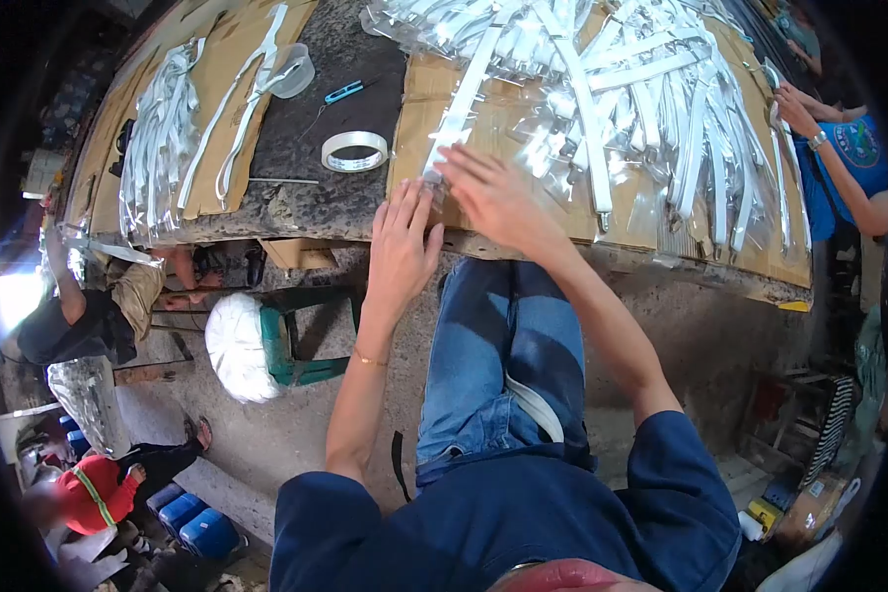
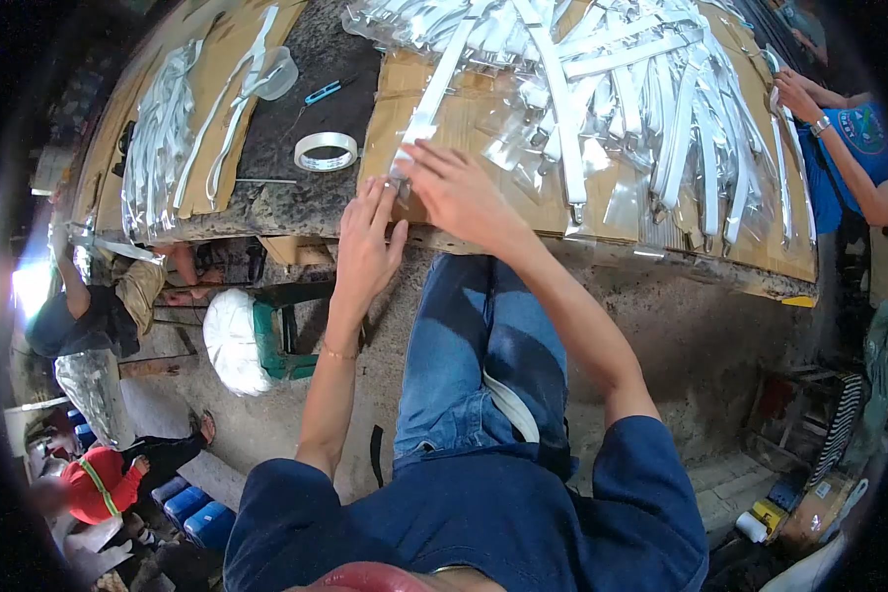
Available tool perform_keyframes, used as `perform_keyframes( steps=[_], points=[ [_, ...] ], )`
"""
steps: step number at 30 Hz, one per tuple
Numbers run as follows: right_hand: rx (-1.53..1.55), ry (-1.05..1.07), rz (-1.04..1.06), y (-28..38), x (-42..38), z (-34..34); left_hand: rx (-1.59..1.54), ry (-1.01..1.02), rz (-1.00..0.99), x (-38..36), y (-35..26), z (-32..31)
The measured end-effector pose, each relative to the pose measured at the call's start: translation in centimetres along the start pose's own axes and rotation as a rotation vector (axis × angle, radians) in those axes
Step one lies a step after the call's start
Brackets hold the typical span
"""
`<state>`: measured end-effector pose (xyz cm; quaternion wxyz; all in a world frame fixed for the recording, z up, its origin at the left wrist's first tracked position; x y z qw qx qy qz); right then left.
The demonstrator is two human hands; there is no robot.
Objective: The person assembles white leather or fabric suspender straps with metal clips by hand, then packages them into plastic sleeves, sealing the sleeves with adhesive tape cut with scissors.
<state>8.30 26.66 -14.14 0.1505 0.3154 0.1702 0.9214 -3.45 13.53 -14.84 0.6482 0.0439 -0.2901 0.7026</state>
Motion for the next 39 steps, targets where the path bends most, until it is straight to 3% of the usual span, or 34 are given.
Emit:
perform_keyframes(
  steps=[2,10,12,15,17,21,23,24,26,33,39],
  points=[
    [-0.207,0.117,0.03,0.5,-0.7,-1.8,0.085,0.063,0.003,0.4,0.6,-0.9],
    [-0.199,0.058,-0.026,-0.6,-0.4,-2.2,0.007,-0.007,0.018,0.0,0.6,-1.1],
    [-0.131,0.004,-0.192,-1.8,0.0,-1.7,-0.03,-0.032,0.021,-0.2,0.5,-0.9],
    [-0.091,-0.131,-0.248,-3.5,1.0,-1.6,-0.11,-0.091,0.065,0.1,0.4,-0.5],
    [-0.058,-0.153,-0.302,-4.7,2.0,-1.7,-0.092,-0.157,0.075,1.2,0.0,-0.2],
    [-0.051,-0.142,-0.495,-7.1,4.4,-1.7,-0.116,-0.103,0.063,6.3,0.1,-1.1],
    [-0.078,-0.166,-0.501,-7.6,4.8,-2.3,0.019,-0.134,-0.122,8.8,-0.1,-1.9],
    [-0.106,-0.192,-0.506,-7.9,5.1,-2.4,0.017,-0.141,-0.124,9.0,0.3,-2.4],
    [-0.107,-0.204,-0.505,-8.3,5.0,-2.7,0.096,0.027,-0.106,9.5,1.2,-4.1],
    [-0.052,-0.284,-0.539,-8.6,4.2,-3.2,0.124,0.014,-0.103,8.3,1.1,-4.3],
    [-0.068,-0.328,-0.513,-8.2,4.0,-2.9,0.153,0.132,-0.085,6.2,1.3,-4.0]
  ],
)
Point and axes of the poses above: each hand's wrist, its own x-axis towards the middle knuckle, its own z-axis out of the back of the hand, y = z × x, the point moved 3 cm from there along x, towards the middle knuckle, and after that the axes turned 2 degrees about -x, right-handed, at the moved point
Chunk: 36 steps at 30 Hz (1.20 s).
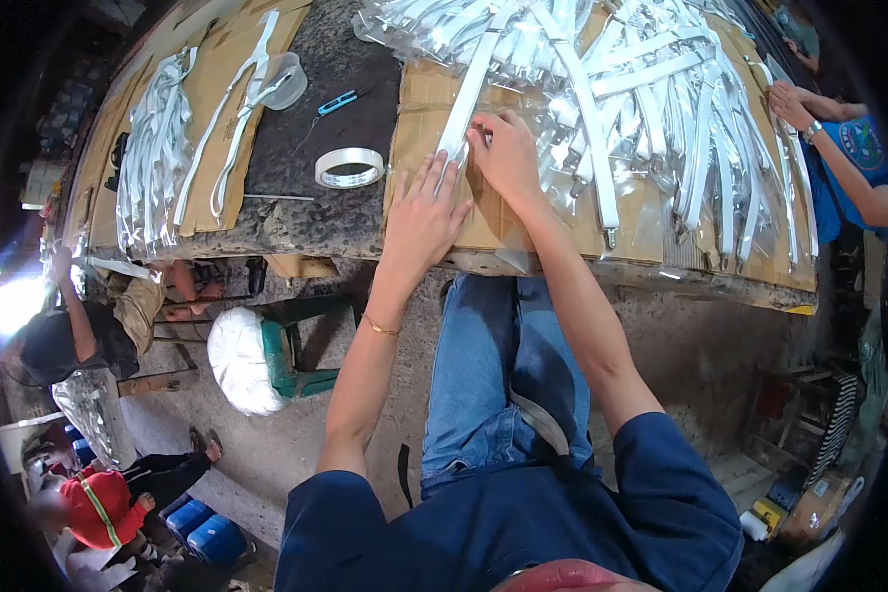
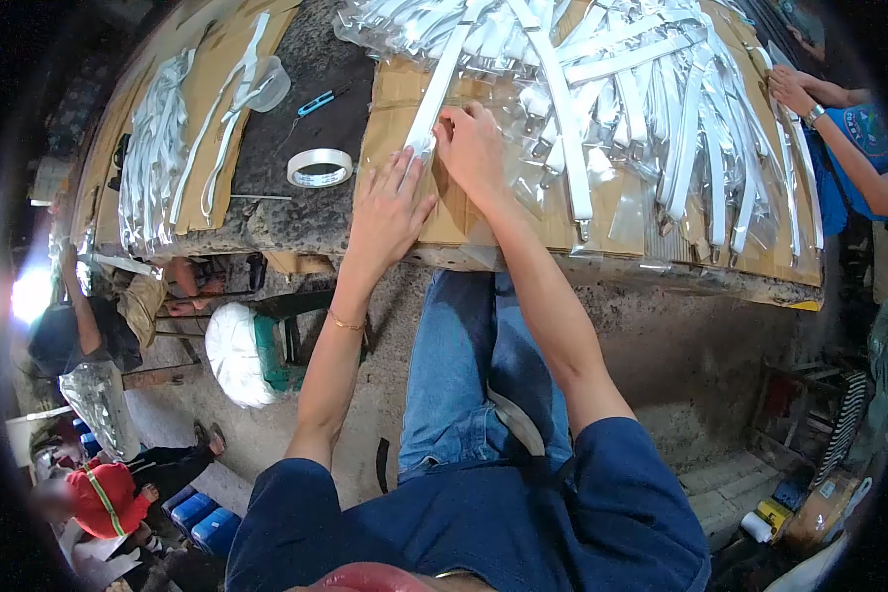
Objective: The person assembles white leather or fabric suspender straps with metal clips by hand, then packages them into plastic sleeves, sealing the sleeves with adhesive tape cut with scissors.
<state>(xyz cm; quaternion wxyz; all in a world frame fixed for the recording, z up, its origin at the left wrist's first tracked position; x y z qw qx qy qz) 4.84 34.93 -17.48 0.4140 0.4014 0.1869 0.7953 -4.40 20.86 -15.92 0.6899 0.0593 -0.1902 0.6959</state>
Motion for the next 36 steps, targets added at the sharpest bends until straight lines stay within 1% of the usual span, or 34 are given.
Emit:
perform_keyframes(
  steps=[3,5,12,15,16,17,18,19,20,21,23,25,27,28,30,31,32,33,34,35,36],
  points=[
    [-0.007,-0.008,0.015,0.1,0.0,0.0,0.011,0.021,-0.018,-1.0,0.1,0.6],
    [-0.006,0.003,0.008,0.0,-0.1,0.0,-0.004,0.072,0.017,-2.0,0.2,0.8],
    [-0.004,0.013,0.02,0.2,0.0,0.1,-0.048,0.084,0.087,-5.6,-0.6,2.5],
    [-0.015,-0.004,0.031,0.3,-0.1,-0.1,-0.072,0.029,0.103,-6.4,-0.8,3.1],
    [-0.02,-0.004,0.034,0.1,0.0,-0.1,-0.097,-0.02,0.108,-6.6,-0.9,3.7],
    [0.079,-0.028,0.037,-0.2,0.1,0.0,-0.124,-0.068,0.114,-6.7,-1.1,4.2],
    [0.178,-0.05,0.039,-0.1,0.1,0.3,-0.131,-0.072,0.115,-7.1,-1.2,4.4],
    [0.171,-0.049,0.042,0.0,0.1,0.6,-0.178,-0.178,0.155,-7.4,-1.1,4.9],
    [0.216,-0.101,0.028,0.1,0.1,1.1,-0.223,-0.283,0.196,-7.8,-0.9,5.4],
    [0.263,-0.151,0.014,0.3,0.1,1.5,-0.227,-0.285,0.2,-8.1,-0.7,5.6],
    [0.295,-0.173,0.036,1.1,0.0,2.1,-0.251,-0.394,0.213,-8.7,-0.1,6.6],
    [0.335,-0.199,0.061,2.3,0.0,2.9,-0.24,-0.43,0.224,-8.2,1.4,7.8],
    [0.382,-0.128,0.001,3.2,-0.3,3.4,-0.226,-0.505,0.207,-7.1,3.2,9.2],
    [0.381,-0.126,0.004,3.5,-0.4,3.3,-0.205,-0.522,0.196,-5.8,3.9,9.8],
    [0.282,0.118,0.158,4.7,-0.4,2.2,-0.189,-0.541,0.182,-2.6,5.7,10.3],
    [0.279,0.114,0.162,5.3,-0.4,1.8,-0.176,-0.476,0.135,-0.5,6.6,10.2],
    [0.175,0.208,0.237,6.3,-0.5,0.8,-0.163,-0.412,0.087,1.2,7.3,10.0],
    [0.07,0.302,0.312,7.2,-0.7,-0.2,-0.165,-0.418,0.083,2.2,8.2,9.9],
    [0.066,0.296,0.319,7.3,-0.4,-1.3,-0.193,-0.138,0.127,3.4,9.1,9.1],
    [0.022,0.359,0.41,7.8,0.0,-2.7,-0.216,0.142,0.169,3.9,9.8,8.1],
    [-0.02,0.422,0.499,7.9,0.3,-4.0,-0.22,0.2,0.229,3.9,9.0,8.9]
  ],
)
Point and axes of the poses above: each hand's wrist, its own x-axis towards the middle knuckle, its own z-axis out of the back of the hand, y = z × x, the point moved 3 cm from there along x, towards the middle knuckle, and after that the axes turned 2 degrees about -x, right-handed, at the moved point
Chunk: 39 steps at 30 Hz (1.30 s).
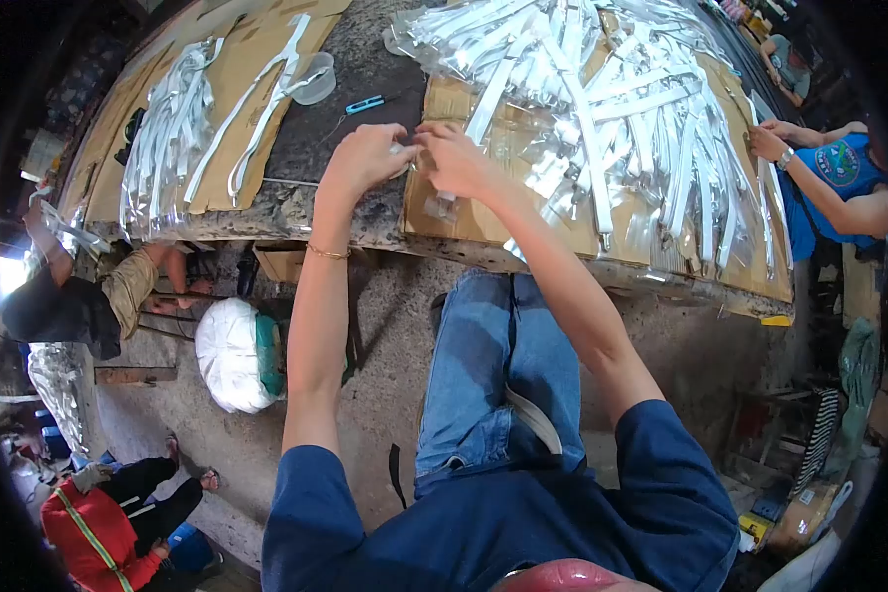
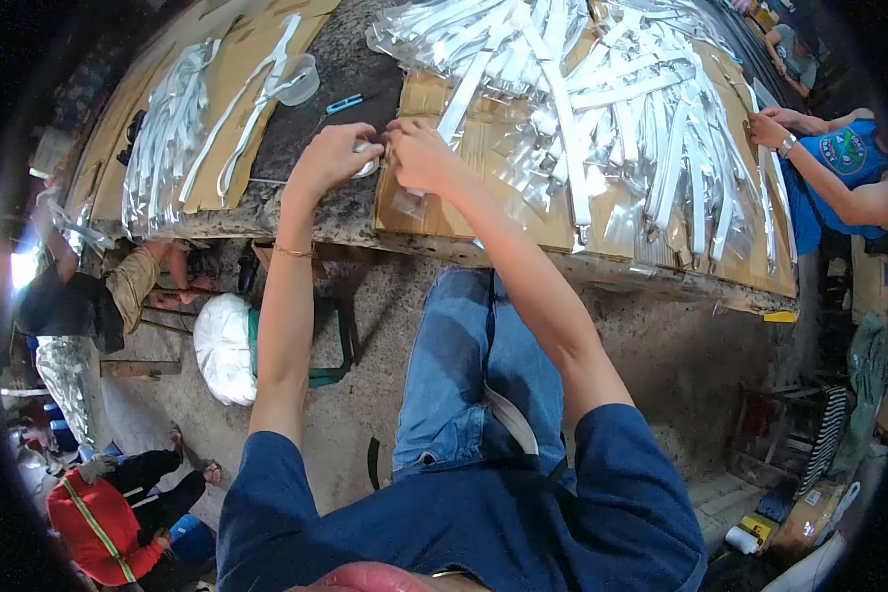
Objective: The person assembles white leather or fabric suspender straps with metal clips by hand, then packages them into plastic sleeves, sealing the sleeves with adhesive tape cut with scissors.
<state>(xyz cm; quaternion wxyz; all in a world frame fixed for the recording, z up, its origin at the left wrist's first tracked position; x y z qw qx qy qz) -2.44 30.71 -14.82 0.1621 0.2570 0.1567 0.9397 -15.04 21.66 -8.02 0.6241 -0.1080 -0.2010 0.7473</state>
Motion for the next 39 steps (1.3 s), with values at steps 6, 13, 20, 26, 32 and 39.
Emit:
perform_keyframes(
  steps=[6,13,20,26,32,39],
  points=[
    [-0.037,0.319,0.077,-1.0,3.2,-1.6,0.042,0.002,0.012,-0.3,1.5,-0.9],
    [0.553,0.495,-0.058,-1.2,4.1,2.4,-0.031,-0.1,0.004,-3.8,-1.1,2.4],
    [0.55,0.524,-0.067,4.8,-2.9,8.4,-0.215,-0.065,-0.049,-12.2,-6.9,3.5],
    [0.281,0.411,-0.44,9.3,-22.3,5.9,-0.046,0.038,0.058,-22.0,-11.5,-8.7],
    [0.674,0.357,-0.916,11.9,-32.2,6.2,-0.092,0.254,0.022,-27.1,-14.5,-13.4],
    [0.669,-0.007,-0.911,7.9,-30.6,5.0,0.054,0.323,-0.041,-20.0,-14.2,-13.5]
  ],
)
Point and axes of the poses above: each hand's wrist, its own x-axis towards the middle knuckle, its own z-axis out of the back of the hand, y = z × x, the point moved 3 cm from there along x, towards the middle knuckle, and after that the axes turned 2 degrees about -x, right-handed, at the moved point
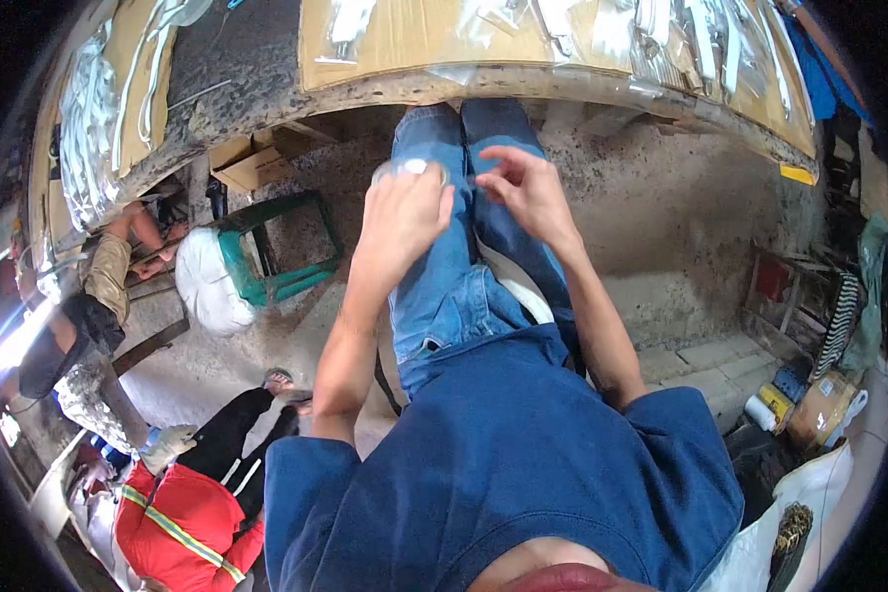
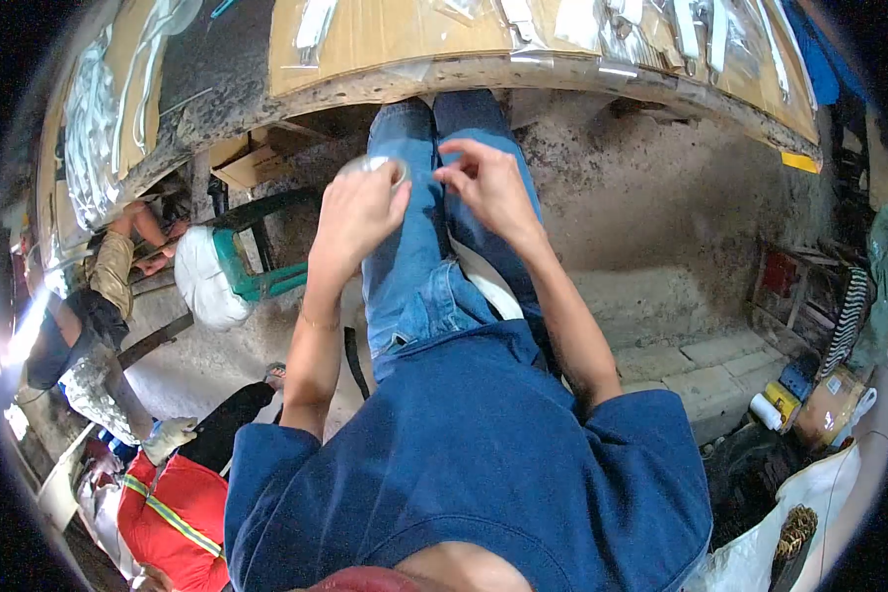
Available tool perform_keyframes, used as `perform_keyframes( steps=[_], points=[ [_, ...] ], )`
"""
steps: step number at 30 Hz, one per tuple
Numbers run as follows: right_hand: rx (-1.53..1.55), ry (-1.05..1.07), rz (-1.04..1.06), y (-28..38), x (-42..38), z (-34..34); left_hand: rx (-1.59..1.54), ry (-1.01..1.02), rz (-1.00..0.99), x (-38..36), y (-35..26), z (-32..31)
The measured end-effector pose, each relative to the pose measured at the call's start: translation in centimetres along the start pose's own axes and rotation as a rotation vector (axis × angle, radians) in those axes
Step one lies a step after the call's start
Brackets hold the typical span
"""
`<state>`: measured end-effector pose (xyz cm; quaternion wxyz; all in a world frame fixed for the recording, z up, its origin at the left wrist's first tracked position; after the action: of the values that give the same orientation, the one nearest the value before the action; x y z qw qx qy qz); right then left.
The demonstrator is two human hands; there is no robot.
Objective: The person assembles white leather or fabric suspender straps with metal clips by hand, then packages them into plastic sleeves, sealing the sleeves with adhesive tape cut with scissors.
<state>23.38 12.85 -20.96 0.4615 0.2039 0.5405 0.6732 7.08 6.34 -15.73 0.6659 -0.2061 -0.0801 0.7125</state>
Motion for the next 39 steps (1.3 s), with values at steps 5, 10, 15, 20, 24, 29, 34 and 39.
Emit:
perform_keyframes(
  steps=[5,10,15,20,24,29,34,39],
  points=[
    [0.15,-0.027,-0.091,-2.1,1.7,0.2,-0.083,0.023,-0.092,3.3,0.0,-0.9],
    [0.153,-0.012,-0.108,-3.0,2.4,0.4,-0.069,0.113,-0.014,4.1,-0.3,-2.1],
    [0.151,-0.013,-0.074,-3.7,3.0,0.8,-0.094,-0.011,0.011,4.6,0.3,-3.2],
    [0.248,0.032,-0.1,-4.9,3.4,0.7,-0.137,-0.03,0.002,4.7,1.0,-3.7],
    [0.321,0.091,-0.094,-4.5,3.1,0.8,-0.197,0.021,0.007,5.0,1.1,-3.0],
    [0.264,0.078,-0.11,-4.6,3.4,0.2,-0.061,0.001,0.011,5.1,1.0,-3.2],
    [0.22,0.04,-0.121,-4.4,3.5,0.0,-0.052,-0.024,0.017,5.0,1.3,-3.8],
    [0.117,0.009,-0.15,-4.3,3.8,-0.1,-0.037,-0.06,0.019,5.0,1.4,-4.3]
  ],
)
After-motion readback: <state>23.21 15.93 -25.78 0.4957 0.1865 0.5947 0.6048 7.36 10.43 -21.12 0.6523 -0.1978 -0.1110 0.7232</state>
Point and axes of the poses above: each hand's wrist, its own x-axis towards the middle knuckle, its own z-axis out of the back of the hand, y = z × x, the point moved 3 cm from there along x, towards the middle knuckle, and after that the axes turned 2 degrees about -x, right-handed, at the moved point
